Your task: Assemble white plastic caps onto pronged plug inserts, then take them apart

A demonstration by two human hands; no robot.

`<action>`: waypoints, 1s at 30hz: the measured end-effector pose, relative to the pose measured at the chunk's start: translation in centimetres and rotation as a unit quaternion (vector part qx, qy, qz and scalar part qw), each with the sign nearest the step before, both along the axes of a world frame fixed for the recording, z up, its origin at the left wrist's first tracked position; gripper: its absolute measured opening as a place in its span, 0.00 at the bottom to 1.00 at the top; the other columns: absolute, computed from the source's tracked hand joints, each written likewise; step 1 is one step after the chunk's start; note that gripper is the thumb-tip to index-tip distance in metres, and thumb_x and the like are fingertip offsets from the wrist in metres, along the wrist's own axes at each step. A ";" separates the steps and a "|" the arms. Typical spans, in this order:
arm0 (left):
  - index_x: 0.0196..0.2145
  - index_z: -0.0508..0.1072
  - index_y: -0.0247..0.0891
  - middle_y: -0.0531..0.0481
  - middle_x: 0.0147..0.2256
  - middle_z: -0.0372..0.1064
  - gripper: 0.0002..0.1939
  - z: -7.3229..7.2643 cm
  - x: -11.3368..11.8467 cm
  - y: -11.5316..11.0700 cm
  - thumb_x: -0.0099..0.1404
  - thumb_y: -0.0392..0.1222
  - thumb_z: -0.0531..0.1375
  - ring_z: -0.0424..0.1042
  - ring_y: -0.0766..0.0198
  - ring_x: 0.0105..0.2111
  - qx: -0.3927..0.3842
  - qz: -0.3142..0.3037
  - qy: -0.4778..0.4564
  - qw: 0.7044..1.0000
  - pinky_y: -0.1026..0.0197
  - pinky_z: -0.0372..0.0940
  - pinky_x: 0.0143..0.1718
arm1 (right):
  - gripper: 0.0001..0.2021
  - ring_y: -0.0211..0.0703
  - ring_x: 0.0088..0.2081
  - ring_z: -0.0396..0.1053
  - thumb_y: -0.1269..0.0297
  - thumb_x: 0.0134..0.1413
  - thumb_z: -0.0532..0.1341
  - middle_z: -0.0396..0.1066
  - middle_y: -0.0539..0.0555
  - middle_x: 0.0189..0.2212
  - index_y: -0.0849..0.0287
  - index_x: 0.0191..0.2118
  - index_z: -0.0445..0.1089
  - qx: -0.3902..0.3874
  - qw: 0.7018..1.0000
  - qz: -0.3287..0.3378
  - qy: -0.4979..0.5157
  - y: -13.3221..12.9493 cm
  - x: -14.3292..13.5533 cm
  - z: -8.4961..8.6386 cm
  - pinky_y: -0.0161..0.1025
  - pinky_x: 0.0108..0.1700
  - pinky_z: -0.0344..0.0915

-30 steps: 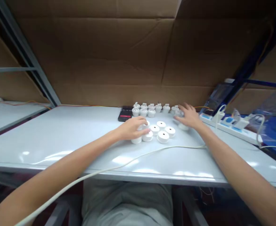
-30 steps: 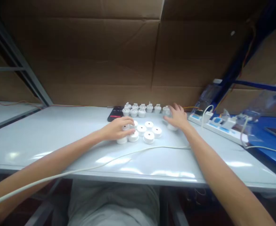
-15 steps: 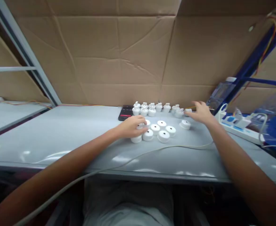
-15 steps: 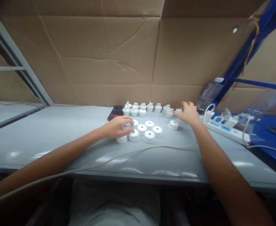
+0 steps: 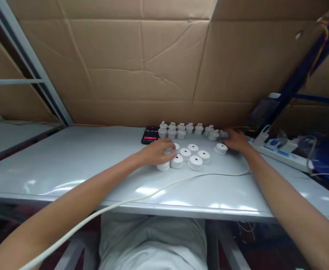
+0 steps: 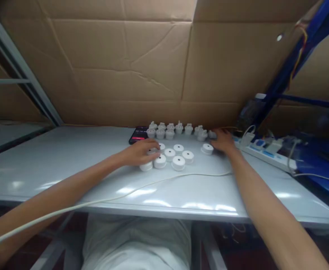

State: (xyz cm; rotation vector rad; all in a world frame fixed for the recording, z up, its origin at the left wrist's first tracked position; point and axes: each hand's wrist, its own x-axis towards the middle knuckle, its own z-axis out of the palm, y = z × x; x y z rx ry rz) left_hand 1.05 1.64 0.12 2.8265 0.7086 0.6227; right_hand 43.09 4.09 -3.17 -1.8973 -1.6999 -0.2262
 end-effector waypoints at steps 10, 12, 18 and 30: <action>0.47 0.76 0.36 0.40 0.48 0.75 0.16 0.1 0.0 -0.1 0.74 0.48 0.55 0.75 0.54 0.47 0.005 0.003 0.018 1.000 0.54 0.69 0.49 | 0.17 0.65 0.50 0.73 0.60 0.51 0.66 0.76 0.68 0.44 0.59 0.46 0.71 -0.023 0.987 -0.131 0.086 -1.2 -1.6 1.1 0.55 0.52 0.67; 0.47 0.76 0.36 0.40 0.49 0.75 0.15 -0.1 0.0 0.0 0.74 0.48 0.55 0.75 0.53 0.48 0.007 -0.001 0.013 1.000 0.54 0.69 0.51 | 0.18 0.68 0.53 0.72 0.60 0.50 0.66 0.75 0.69 0.45 0.60 0.47 0.70 0.020 0.980 -0.137 0.143 -1.5 -2.1 2.1 0.59 0.56 0.65; 0.58 0.70 0.34 0.34 0.59 0.67 0.21 -0.2 0.2 -0.2 0.72 0.47 0.58 0.69 0.48 0.59 0.032 -0.002 -0.053 0.998 0.48 0.65 0.61 | 0.18 0.56 0.47 0.77 0.63 0.59 0.57 0.76 0.65 0.50 0.61 0.54 0.69 0.054 0.960 0.016 0.275 -2.3 -6.6 5.0 0.55 0.52 0.74; 0.54 0.71 0.38 0.48 0.38 0.76 0.22 0.4 1.3 -1.9 0.70 0.54 0.60 0.75 0.58 0.35 -0.018 0.058 -0.105 0.993 0.58 0.66 0.38 | 0.20 0.51 0.42 0.79 0.45 0.64 0.60 0.80 0.58 0.43 0.57 0.47 0.76 -0.058 0.914 0.300 0.268 -4.7 -15.2 4.1 0.49 0.46 0.77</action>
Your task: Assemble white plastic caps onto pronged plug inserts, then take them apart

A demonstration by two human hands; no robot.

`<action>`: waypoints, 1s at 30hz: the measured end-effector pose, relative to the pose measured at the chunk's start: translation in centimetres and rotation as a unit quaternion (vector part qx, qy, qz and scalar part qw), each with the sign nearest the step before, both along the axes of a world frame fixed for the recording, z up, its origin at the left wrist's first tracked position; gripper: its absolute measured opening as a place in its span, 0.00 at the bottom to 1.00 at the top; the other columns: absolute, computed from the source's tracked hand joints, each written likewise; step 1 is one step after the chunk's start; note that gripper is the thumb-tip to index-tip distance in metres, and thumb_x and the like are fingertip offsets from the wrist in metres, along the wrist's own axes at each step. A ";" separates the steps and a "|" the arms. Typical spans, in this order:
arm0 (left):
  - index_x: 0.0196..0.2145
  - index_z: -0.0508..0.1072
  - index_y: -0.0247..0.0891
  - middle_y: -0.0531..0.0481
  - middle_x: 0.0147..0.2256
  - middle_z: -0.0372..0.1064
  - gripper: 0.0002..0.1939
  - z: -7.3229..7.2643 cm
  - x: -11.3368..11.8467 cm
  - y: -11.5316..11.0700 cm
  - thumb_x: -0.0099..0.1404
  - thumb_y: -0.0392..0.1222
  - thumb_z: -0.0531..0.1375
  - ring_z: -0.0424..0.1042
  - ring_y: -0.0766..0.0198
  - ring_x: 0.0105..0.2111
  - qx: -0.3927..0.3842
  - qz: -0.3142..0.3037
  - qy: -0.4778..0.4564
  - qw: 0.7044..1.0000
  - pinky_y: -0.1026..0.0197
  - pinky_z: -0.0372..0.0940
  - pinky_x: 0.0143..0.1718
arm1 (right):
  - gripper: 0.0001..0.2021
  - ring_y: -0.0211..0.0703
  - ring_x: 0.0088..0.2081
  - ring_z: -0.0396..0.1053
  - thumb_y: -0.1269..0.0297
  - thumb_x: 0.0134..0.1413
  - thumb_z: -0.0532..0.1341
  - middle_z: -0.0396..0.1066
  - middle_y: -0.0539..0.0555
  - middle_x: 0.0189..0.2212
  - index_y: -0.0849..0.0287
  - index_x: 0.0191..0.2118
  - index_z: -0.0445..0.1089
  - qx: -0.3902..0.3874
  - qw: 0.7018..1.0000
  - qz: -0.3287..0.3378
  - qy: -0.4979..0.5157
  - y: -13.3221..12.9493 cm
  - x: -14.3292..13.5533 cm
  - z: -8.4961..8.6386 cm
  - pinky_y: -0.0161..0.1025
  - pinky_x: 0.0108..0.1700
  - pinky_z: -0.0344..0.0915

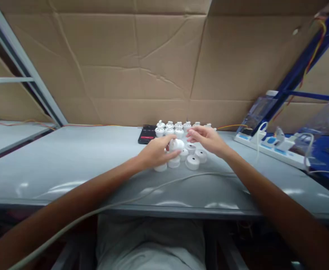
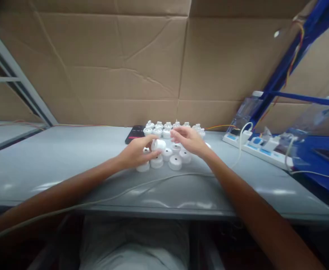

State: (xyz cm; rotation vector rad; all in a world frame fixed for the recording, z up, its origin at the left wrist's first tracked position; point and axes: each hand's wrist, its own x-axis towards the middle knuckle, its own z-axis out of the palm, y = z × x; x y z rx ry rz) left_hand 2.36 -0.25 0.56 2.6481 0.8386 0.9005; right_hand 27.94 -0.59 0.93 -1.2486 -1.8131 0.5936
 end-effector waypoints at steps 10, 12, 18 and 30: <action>0.59 0.68 0.36 0.40 0.51 0.75 0.24 -0.1 -0.2 -0.1 0.71 0.51 0.57 0.75 0.53 0.47 0.037 -0.027 -0.016 0.999 0.54 0.69 0.48 | 0.21 0.62 0.48 0.75 0.57 0.49 0.70 0.77 0.65 0.46 0.59 0.49 0.73 0.020 0.946 -0.294 -0.133 4.4 10.0 -3.4 0.62 0.54 0.70; 0.61 0.67 0.37 0.38 0.56 0.73 0.24 -0.1 -0.2 -0.1 0.72 0.50 0.57 0.74 0.52 0.51 0.033 -0.030 -0.032 0.999 0.53 0.69 0.51 | 0.19 0.61 0.46 0.76 0.57 0.49 0.70 0.78 0.62 0.43 0.58 0.47 0.74 0.029 0.949 -0.280 -0.141 4.1 9.3 -3.0 0.62 0.53 0.70; 0.61 0.66 0.37 0.40 0.57 0.72 0.24 0.3 0.1 0.0 0.72 0.50 0.57 0.76 0.56 0.48 -0.045 -0.017 -0.142 0.989 0.59 0.72 0.45 | 0.20 0.56 0.53 0.72 0.51 0.59 0.64 0.73 0.59 0.53 0.51 0.53 0.76 0.133 0.973 -0.127 -0.137 1.2 3.1 -0.1 0.48 0.49 0.73; 0.48 0.71 0.35 0.45 0.40 0.76 0.24 -0.2 0.6 0.5 0.68 0.59 0.62 0.78 0.60 0.35 -0.300 -0.075 -0.245 0.919 0.58 0.73 0.39 | 0.19 0.56 0.44 0.78 0.54 0.53 0.73 0.81 0.58 0.44 0.55 0.49 0.77 0.282 0.945 -0.002 -0.162 -1.9 -2.6 -0.2 0.51 0.47 0.73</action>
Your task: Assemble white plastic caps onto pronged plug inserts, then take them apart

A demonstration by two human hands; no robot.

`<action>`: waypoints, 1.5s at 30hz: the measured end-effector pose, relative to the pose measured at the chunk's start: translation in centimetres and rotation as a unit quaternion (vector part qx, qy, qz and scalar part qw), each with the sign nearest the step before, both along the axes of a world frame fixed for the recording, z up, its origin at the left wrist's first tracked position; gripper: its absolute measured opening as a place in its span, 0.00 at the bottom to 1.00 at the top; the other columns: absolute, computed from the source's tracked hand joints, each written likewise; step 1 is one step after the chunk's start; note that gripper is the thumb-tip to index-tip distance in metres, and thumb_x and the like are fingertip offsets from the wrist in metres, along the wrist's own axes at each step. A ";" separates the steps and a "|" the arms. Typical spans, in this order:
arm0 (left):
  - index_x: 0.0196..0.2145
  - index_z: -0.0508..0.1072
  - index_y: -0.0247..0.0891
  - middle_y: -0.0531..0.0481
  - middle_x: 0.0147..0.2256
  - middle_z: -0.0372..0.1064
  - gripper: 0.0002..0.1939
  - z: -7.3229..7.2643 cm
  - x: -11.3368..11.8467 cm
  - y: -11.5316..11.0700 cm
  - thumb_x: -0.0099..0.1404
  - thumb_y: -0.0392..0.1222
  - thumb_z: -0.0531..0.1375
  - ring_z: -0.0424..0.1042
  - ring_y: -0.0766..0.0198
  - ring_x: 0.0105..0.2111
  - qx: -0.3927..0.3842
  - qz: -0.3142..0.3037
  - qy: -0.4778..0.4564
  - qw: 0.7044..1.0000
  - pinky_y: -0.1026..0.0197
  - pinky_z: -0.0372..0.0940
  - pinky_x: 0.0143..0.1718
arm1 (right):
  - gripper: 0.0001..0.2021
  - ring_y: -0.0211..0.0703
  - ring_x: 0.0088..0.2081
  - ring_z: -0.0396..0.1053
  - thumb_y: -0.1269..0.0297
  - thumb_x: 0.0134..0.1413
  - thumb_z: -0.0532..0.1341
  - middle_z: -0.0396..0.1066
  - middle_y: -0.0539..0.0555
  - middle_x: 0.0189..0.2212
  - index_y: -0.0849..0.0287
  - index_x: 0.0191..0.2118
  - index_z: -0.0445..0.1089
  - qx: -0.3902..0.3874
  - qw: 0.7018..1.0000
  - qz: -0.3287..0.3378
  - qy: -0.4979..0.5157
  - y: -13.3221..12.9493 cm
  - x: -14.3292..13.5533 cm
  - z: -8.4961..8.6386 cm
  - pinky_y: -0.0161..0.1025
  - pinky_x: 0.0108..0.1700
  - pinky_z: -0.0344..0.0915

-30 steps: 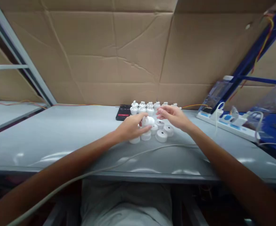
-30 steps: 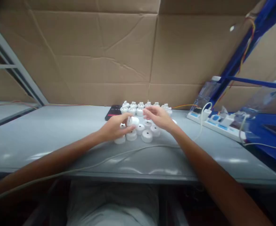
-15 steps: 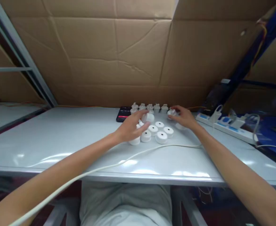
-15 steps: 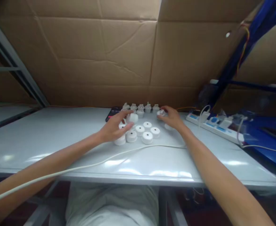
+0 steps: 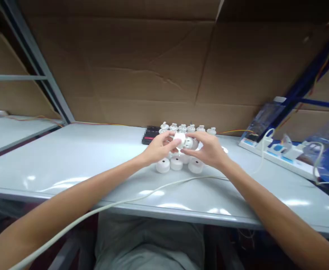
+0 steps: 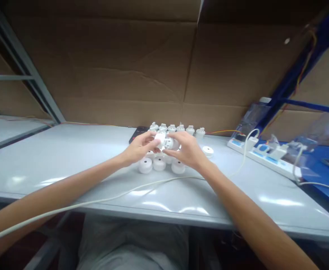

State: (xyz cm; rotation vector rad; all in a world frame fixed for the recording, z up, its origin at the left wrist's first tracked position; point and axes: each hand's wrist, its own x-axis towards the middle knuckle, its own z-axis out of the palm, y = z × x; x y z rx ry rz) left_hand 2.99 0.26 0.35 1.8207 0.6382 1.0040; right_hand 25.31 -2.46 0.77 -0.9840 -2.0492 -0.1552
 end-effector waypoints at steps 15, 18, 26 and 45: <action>0.39 0.68 0.37 0.50 0.29 0.76 0.21 1.5 0.3 -1.3 0.63 0.56 0.68 0.80 0.61 0.32 -0.215 -0.014 -0.055 0.975 0.57 0.74 0.41 | 0.18 0.54 0.46 0.79 0.49 0.61 0.68 0.81 0.59 0.47 0.53 0.51 0.77 0.051 0.997 0.042 0.039 -0.7 -0.8 0.2 0.49 0.49 0.75; 0.39 0.69 0.37 0.50 0.26 0.76 0.22 1.7 0.2 -1.3 0.63 0.57 0.69 0.79 0.61 0.29 -0.229 -0.015 -0.050 0.972 0.60 0.73 0.36 | 0.18 0.55 0.49 0.77 0.52 0.59 0.70 0.79 0.59 0.49 0.53 0.51 0.76 0.056 0.996 0.050 0.037 -1.0 -1.2 0.5 0.49 0.48 0.76; 0.40 0.70 0.37 0.49 0.29 0.76 0.29 1.7 -0.5 -0.7 0.61 0.68 0.65 0.76 0.64 0.28 -0.235 -0.072 -0.038 0.969 0.61 0.70 0.34 | 0.20 0.56 0.53 0.75 0.59 0.55 0.72 0.76 0.59 0.51 0.52 0.52 0.71 0.000 0.991 0.091 0.100 -1.7 -1.3 0.5 0.51 0.53 0.75; 0.54 0.63 0.42 0.44 0.48 0.72 0.37 2.0 -1.0 -1.4 0.55 0.60 0.72 0.74 0.56 0.48 0.104 0.051 0.026 0.993 0.59 0.68 0.42 | 0.22 0.44 0.39 0.75 0.44 0.50 0.73 0.76 0.53 0.40 0.55 0.41 0.74 -0.290 0.867 0.101 0.392 -1.3 -2.0 -0.5 0.43 0.39 0.80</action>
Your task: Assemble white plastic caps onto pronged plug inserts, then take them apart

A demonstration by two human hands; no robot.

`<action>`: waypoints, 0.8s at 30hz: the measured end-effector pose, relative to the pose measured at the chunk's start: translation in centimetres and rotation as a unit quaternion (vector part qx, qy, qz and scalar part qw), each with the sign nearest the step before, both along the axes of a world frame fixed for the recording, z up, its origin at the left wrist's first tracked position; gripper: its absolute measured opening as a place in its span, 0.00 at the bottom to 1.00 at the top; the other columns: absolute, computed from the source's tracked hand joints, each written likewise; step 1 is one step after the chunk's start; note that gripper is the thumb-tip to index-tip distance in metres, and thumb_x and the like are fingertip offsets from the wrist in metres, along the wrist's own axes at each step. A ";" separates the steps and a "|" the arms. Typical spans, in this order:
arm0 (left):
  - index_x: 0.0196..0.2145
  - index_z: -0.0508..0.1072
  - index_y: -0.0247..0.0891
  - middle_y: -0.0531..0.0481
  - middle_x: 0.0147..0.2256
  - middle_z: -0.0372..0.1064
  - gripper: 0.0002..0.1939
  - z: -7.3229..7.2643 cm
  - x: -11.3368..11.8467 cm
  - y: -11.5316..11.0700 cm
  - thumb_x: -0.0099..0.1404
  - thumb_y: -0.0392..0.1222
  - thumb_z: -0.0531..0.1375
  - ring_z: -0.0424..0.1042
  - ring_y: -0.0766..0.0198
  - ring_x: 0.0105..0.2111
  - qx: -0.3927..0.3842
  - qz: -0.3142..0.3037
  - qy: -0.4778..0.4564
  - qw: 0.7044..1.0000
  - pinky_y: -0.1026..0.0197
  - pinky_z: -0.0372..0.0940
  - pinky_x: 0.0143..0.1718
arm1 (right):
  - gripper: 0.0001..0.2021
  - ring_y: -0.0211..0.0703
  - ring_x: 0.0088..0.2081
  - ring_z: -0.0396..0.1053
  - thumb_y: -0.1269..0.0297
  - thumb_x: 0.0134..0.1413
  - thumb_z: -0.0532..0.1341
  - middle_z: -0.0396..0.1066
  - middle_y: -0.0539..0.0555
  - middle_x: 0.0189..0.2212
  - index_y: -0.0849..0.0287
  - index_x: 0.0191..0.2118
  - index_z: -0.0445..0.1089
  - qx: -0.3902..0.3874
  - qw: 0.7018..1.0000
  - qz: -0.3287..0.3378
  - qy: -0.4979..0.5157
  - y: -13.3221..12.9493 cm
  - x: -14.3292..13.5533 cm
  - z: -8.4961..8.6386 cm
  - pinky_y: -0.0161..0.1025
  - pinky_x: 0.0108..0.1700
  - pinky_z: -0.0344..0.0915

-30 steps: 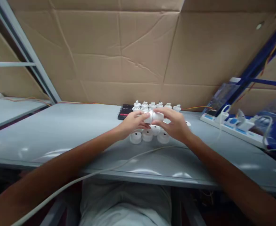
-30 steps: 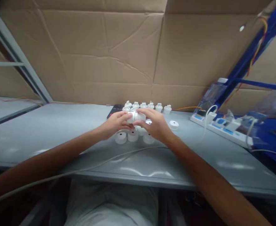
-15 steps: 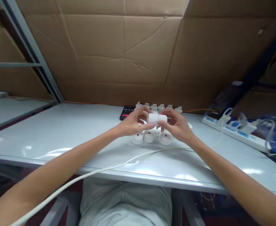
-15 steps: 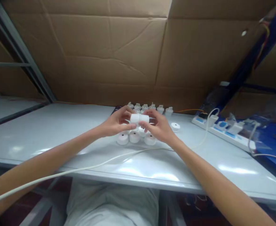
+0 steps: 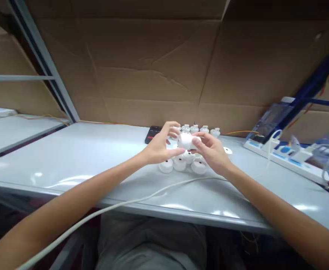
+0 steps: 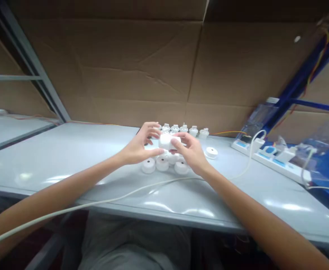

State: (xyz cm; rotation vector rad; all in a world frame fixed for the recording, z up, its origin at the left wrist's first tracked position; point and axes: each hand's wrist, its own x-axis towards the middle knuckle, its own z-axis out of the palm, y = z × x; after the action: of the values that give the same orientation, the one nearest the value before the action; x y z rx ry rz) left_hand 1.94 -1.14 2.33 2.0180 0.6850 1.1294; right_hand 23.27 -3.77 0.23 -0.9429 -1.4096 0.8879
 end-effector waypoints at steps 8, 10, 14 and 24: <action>0.44 0.69 0.38 0.50 0.31 0.71 0.25 -0.7 0.2 0.2 0.70 0.64 0.55 0.74 0.62 0.31 -0.089 -0.013 0.035 0.995 0.59 0.68 0.35 | 0.23 0.46 0.41 0.76 0.44 0.49 0.74 0.77 0.54 0.42 0.55 0.43 0.74 0.013 1.000 0.015 -0.005 0.0 -0.3 -0.3 0.46 0.41 0.81; 0.47 0.70 0.39 0.48 0.37 0.74 0.20 -0.7 0.2 0.1 0.67 0.56 0.62 0.75 0.60 0.38 0.008 0.004 0.037 0.999 0.59 0.68 0.40 | 0.24 0.46 0.41 0.77 0.44 0.47 0.75 0.78 0.54 0.41 0.55 0.43 0.75 0.000 1.000 0.018 0.012 0.0 -0.2 -0.2 0.48 0.43 0.81; 0.51 0.68 0.40 0.43 0.53 0.72 0.27 -0.6 0.3 -0.1 0.58 0.51 0.70 0.73 0.55 0.52 0.085 0.047 0.016 0.995 0.58 0.67 0.47 | 0.24 0.47 0.41 0.79 0.44 0.46 0.75 0.80 0.54 0.40 0.56 0.43 0.76 -0.024 0.999 0.019 0.045 0.0 0.0 0.0 0.51 0.46 0.80; 0.46 0.67 0.41 0.50 0.37 0.72 0.17 -0.3 0.1 -0.1 0.68 0.54 0.62 0.73 0.62 0.38 0.073 0.034 0.049 0.996 0.60 0.67 0.43 | 0.29 0.50 0.35 0.81 0.48 0.45 0.77 0.82 0.54 0.36 0.56 0.50 0.73 -0.036 0.999 0.031 -0.006 -0.2 0.2 -0.2 0.50 0.42 0.80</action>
State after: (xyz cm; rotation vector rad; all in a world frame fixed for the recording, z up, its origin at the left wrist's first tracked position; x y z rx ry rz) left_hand 2.00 -1.27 2.07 2.2006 0.7447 1.1545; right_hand 23.47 -3.99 -0.01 -0.9647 -1.4316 0.9858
